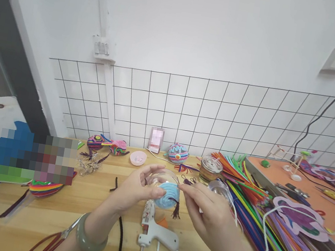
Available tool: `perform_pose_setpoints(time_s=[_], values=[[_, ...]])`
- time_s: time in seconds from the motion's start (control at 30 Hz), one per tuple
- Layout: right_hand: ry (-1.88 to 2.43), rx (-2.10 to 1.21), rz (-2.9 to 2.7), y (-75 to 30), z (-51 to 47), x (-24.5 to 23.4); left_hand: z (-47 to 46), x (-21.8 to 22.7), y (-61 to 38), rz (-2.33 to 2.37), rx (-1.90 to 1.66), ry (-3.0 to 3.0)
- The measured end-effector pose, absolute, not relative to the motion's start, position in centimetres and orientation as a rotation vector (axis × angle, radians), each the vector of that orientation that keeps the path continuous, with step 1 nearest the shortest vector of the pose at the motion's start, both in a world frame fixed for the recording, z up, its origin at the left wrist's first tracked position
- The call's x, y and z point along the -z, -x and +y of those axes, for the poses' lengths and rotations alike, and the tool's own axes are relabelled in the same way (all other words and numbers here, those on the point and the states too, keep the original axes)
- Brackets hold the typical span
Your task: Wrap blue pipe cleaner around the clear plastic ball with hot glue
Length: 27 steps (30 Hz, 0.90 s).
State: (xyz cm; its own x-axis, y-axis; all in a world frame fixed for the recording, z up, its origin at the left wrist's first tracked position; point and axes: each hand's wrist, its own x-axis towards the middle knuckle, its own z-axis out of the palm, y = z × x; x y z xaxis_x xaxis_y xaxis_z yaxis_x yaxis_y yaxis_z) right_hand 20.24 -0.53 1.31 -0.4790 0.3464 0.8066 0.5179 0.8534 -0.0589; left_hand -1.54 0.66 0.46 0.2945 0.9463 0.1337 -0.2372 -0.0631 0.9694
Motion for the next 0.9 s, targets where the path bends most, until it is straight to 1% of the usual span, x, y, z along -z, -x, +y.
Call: perform_pose_setpoints(time_s=[0.73,0.9], values=[[0.653,0.171,-2.044,-19.4,-0.7,-0.6,-0.1,-0.9,-0.1,0.668,-1.242,-0.956],[0.656,0.096,-2.044,-19.3,-1.0,-0.8,0.0,-0.7,-0.4,0.608,-1.260,-0.901]])
